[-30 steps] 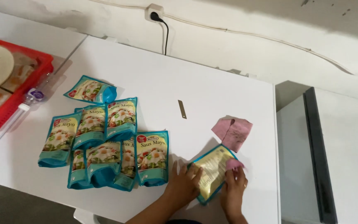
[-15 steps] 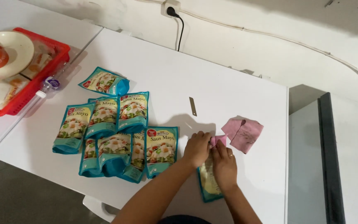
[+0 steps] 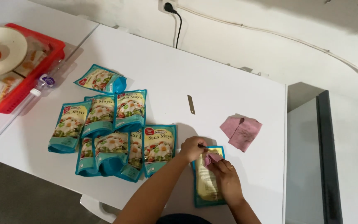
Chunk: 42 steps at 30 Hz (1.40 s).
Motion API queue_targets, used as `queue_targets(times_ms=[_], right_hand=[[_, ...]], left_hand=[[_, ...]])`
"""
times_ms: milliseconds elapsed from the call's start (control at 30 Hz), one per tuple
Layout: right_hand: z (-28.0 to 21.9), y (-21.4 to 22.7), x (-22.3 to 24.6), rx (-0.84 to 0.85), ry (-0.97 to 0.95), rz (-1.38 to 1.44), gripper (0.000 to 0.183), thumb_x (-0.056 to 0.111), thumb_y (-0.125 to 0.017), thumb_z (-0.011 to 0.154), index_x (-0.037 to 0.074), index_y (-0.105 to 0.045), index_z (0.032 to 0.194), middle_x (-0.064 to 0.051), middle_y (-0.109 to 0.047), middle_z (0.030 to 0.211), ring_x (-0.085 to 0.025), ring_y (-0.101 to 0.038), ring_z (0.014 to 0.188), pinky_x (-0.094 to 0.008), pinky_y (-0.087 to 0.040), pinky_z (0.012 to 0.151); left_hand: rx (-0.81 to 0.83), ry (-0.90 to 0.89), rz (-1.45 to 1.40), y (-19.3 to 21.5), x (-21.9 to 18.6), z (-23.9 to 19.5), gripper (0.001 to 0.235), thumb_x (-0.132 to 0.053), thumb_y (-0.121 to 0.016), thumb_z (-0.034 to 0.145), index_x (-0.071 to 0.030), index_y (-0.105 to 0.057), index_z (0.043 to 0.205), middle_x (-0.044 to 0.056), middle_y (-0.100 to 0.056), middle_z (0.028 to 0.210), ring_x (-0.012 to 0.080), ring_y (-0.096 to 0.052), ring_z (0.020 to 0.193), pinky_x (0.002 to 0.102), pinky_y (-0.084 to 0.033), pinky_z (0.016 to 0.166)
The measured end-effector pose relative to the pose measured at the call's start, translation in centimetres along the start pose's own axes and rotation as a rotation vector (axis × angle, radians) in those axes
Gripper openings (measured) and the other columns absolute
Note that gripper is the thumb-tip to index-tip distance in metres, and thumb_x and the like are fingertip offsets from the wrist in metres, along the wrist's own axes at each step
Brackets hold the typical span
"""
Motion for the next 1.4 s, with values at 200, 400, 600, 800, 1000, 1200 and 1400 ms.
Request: queue_targets(times_ms=[200, 400, 600, 800, 1000, 1200, 1400], right_hand=[[-3.3, 3.0, 1.8, 0.079, -0.059, 0.174, 0.048, 0.012, -0.069, 0.079, 0.018, -0.071, 0.126, 0.002, -0.065, 0.136, -0.021, -0.061, 0.115, -0.035, -0.046, 0.102], [-8.7, 1.3, 0.4, 0.014, -0.165, 0.301, 0.031, 0.006, -0.075, 0.076, 0.015, -0.08, 0.105, 0.004, -0.072, 0.126, -0.018, -0.069, 0.104, -0.03, -0.055, 0.092], [-9.7, 3.6, 0.8, 0.134, 0.053, 0.352, 0.018, 0.016, -0.076, 0.079, 0.018, -0.082, 0.096, 0.007, -0.08, 0.112, -0.015, -0.074, 0.102, -0.031, -0.056, 0.089], [-2.9, 5.2, 2.2, 0.084, -0.037, 0.422, 0.035, -0.001, -0.068, 0.073, 0.009, -0.075, 0.106, -0.004, -0.07, 0.121, -0.025, -0.062, 0.098, -0.035, -0.052, 0.087], [5.7, 1.6, 6.1, 0.061, 0.093, 0.149, 0.022, 0.01, -0.067, 0.084, 0.01, -0.077, 0.104, -0.004, -0.064, 0.127, -0.026, -0.062, 0.112, -0.039, -0.052, 0.086], [-1.1, -5.2, 4.3, 0.234, 0.055, -0.007, 0.038, 0.027, -0.052, 0.094, 0.022, -0.067, 0.129, 0.004, -0.058, 0.135, -0.025, -0.054, 0.123, -0.04, -0.047, 0.097], [-4.3, 1.3, 5.0, 0.181, 0.206, 0.24, 0.034, 0.02, -0.067, 0.086, 0.019, -0.073, 0.119, 0.002, -0.068, 0.107, -0.02, -0.065, 0.1, -0.034, -0.052, 0.085]], left_hand=[[0.027, 0.024, -0.053, 0.3, -0.1, -0.7, 0.01, -0.02, -0.076, 0.089, -0.013, -0.077, 0.097, 0.003, -0.074, 0.101, 0.0186, -0.068, 0.092, 0.035, -0.052, 0.088], [0.006, -0.026, -0.042, -0.7, 1.1, 0.1, 0.015, -0.023, -0.078, 0.087, -0.014, -0.077, 0.099, 0.002, -0.077, 0.099, 0.0162, -0.07, 0.089, 0.031, -0.053, 0.086], [0.074, -0.078, -0.177, -0.9, 3.1, 1.5, 0.022, -0.02, -0.082, 0.083, -0.006, -0.075, 0.099, 0.007, -0.074, 0.093, 0.0192, -0.068, 0.082, 0.031, -0.055, 0.081], [0.258, 0.086, -0.335, 2.2, 0.5, -0.2, 0.022, -0.028, -0.072, 0.095, -0.011, -0.071, 0.107, 0.008, -0.073, 0.103, 0.0204, -0.068, 0.092, 0.037, -0.053, 0.09], [0.256, 0.01, -0.502, 1.8, 5.4, 2.1, 0.03, -0.005, -0.081, 0.075, -0.005, -0.075, 0.105, 0.009, -0.076, 0.097, 0.0177, -0.068, 0.088, 0.029, -0.056, 0.086], [0.111, -0.164, -0.418, -1.0, 7.5, 2.8, 0.018, -0.012, -0.079, 0.088, -0.002, -0.074, 0.101, 0.005, -0.073, 0.087, 0.0128, -0.061, 0.073, 0.025, -0.051, 0.07], [0.113, -0.161, -0.322, -0.7, 6.5, 2.0, 0.01, -0.013, -0.073, 0.092, -0.005, -0.069, 0.095, 0.005, -0.071, 0.088, 0.0152, -0.06, 0.075, 0.03, -0.051, 0.071]])
Point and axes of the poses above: each hand's wrist, its own z-axis towards the middle knuckle, its own y-axis out of the back of the hand, x = y × z, the point moved 1 cm from there along z, towards the middle knuckle
